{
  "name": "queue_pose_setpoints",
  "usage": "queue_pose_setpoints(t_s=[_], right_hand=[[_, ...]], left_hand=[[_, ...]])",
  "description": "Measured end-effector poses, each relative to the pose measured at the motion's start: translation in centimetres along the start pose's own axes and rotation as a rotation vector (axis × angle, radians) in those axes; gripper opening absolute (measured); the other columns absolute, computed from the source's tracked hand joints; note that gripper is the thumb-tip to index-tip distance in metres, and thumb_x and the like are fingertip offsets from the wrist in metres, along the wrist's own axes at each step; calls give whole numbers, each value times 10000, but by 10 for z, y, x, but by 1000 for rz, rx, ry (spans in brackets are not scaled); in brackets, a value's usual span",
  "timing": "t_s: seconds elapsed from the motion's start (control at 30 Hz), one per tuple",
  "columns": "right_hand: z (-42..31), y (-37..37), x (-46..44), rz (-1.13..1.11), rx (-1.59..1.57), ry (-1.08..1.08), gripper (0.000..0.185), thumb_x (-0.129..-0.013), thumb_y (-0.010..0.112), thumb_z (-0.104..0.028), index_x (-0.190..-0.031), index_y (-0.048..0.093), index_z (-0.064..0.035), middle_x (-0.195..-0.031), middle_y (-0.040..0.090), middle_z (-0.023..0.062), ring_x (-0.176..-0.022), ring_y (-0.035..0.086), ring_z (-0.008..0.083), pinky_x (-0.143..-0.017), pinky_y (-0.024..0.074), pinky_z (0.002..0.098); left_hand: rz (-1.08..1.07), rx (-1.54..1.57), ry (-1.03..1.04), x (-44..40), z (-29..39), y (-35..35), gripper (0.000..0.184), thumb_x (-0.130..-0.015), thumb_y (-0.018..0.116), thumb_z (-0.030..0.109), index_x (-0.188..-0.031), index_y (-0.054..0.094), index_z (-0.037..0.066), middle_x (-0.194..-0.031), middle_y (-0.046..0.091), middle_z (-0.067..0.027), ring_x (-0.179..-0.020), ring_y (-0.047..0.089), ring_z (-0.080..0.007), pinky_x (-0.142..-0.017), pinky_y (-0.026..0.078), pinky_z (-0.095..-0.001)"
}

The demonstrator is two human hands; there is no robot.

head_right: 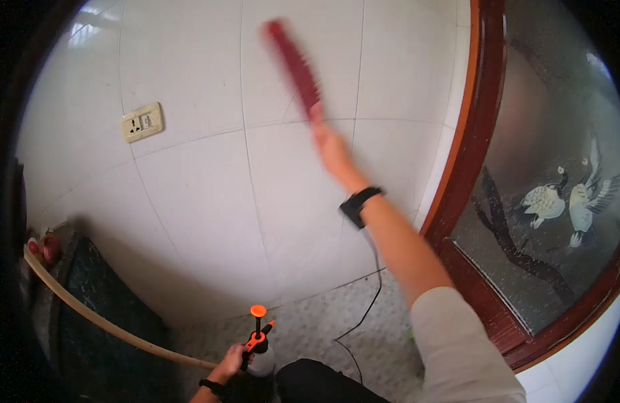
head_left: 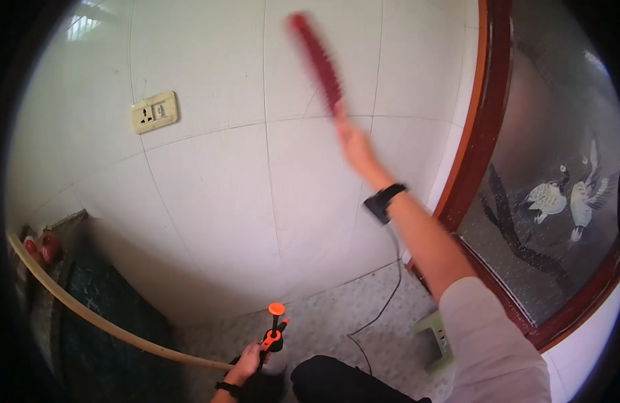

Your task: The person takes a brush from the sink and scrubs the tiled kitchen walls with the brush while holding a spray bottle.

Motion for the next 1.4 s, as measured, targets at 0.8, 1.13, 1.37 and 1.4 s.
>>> queue_pose_setpoints(t_s=[0.8, 1.13, 1.37, 1.4], right_hand=[[-126, 53, -20, -200, 181, -208, 572, -1008, 471, -156, -1539, 277, -239, -1083, 674, 226, -753, 639, 316, -721, 518, 399], [60, -53, 138, -692, 838, -59, 525, -1003, 404, -559, -1288, 614, -172, -961, 690, 195, -843, 660, 349, -752, 515, 417], [-97, -30, -110, 326, 223, -445, 466, -1047, 456, -292, -1504, 371, -259, -938, 704, 183, -613, 491, 166, -627, 490, 359], [-111, -9, -120, 218, 137, -286, 457, -1046, 456, -315, -1488, 396, -213, -970, 670, 227, -679, 525, 166, -692, 490, 347]], left_hand=[[110, -13, 92, 49, 59, 16, 359, -963, 384, 262, -842, 567, -22, -733, 574, -84, -680, 531, -186, -669, 441, -357], [152, -105, 98, 59, 56, 8, 383, -948, 391, 283, -916, 594, -40, -757, 604, -109, -678, 560, -195, -660, 455, -352], [122, -53, 132, 54, 48, 4, 356, -940, 402, 269, -919, 588, -33, -741, 611, -108, -680, 575, -190, -636, 451, -351], [95, -89, 111, 57, 51, 6, 332, -935, 403, 245, -952, 577, -38, -754, 616, -114, -703, 580, -188, -655, 453, -345]])
Point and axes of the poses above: each hand's wrist, its own x-axis away from the middle knuckle, its own y-axis out of the palm, z = x × y, the point moved 5 cm from there along -x, towards the middle knuckle
